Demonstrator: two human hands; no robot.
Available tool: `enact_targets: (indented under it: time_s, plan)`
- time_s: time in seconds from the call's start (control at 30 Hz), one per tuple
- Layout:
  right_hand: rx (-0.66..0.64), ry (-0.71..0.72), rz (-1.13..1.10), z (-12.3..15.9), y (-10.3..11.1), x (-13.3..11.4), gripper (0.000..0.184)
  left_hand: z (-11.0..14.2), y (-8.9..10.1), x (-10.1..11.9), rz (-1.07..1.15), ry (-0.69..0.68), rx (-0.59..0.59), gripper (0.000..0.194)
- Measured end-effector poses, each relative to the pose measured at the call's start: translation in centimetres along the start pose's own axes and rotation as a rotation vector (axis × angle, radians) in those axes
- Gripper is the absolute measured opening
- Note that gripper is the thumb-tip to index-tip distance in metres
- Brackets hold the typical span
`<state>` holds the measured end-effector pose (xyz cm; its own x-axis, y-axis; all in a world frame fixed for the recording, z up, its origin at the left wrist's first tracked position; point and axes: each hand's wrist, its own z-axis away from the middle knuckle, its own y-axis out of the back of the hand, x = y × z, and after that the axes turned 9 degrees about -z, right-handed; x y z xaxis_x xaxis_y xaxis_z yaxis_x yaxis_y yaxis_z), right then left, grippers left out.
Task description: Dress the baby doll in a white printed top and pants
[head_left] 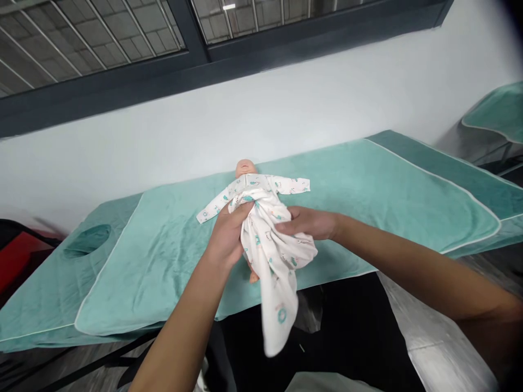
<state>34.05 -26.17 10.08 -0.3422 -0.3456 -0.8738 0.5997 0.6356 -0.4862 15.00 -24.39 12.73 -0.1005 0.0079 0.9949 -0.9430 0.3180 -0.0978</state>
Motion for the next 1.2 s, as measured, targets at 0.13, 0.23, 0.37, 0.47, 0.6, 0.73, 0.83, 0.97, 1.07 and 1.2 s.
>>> enact_targets:
  time_s: [0.13,0.23,0.37,0.47,0.6,0.73,0.83,0.97,1.07,1.2]
  plan:
    - [0.034,-0.024,0.068,0.1,0.5,0.3,0.038,0.2,0.7,-0.1,0.033,0.093,-0.074,0.048]
    - [0.096,0.149,-0.024,-0.1,1.0,-0.1,0.04,0.6,2.0,-0.6,-0.004,0.176,-0.154,0.047]
    - [0.133,0.307,-0.134,-0.6,0.5,-0.5,0.039,1.3,4.1,-1.4,-0.111,0.239,-0.411,0.053]
    - [0.117,0.245,-0.133,-0.7,-0.5,-0.1,0.044,1.8,5.2,-2.0,-0.13,0.199,-0.403,0.058]
    - [0.077,-0.028,0.038,-0.6,-1.1,1.3,0.046,2.4,5.7,-2.8,-0.044,0.091,-0.171,0.05]
    - [-0.09,-0.221,0.131,-0.9,-1.5,4.4,0.038,3.7,5.6,-3.0,-0.156,0.135,-0.15,0.044]
    - [0.036,-0.153,-0.122,-0.7,-2.1,7.8,0.042,5.5,5.8,-2.8,-0.204,0.285,-0.196,0.046]
    - [0.185,-0.111,-0.329,0.2,-2.7,12.7,0.043,7.4,6.2,-3.6,-0.239,0.491,-0.331,0.048]
    - [0.367,-0.018,-0.139,0.8,-1.9,15.2,0.037,7.5,6.1,-5.6,-0.372,0.433,-0.315,0.049]
    - [0.64,0.109,0.273,1.4,0.0,16.6,0.02,6.3,5.5,-8.9,-0.636,0.284,-0.238,0.045]
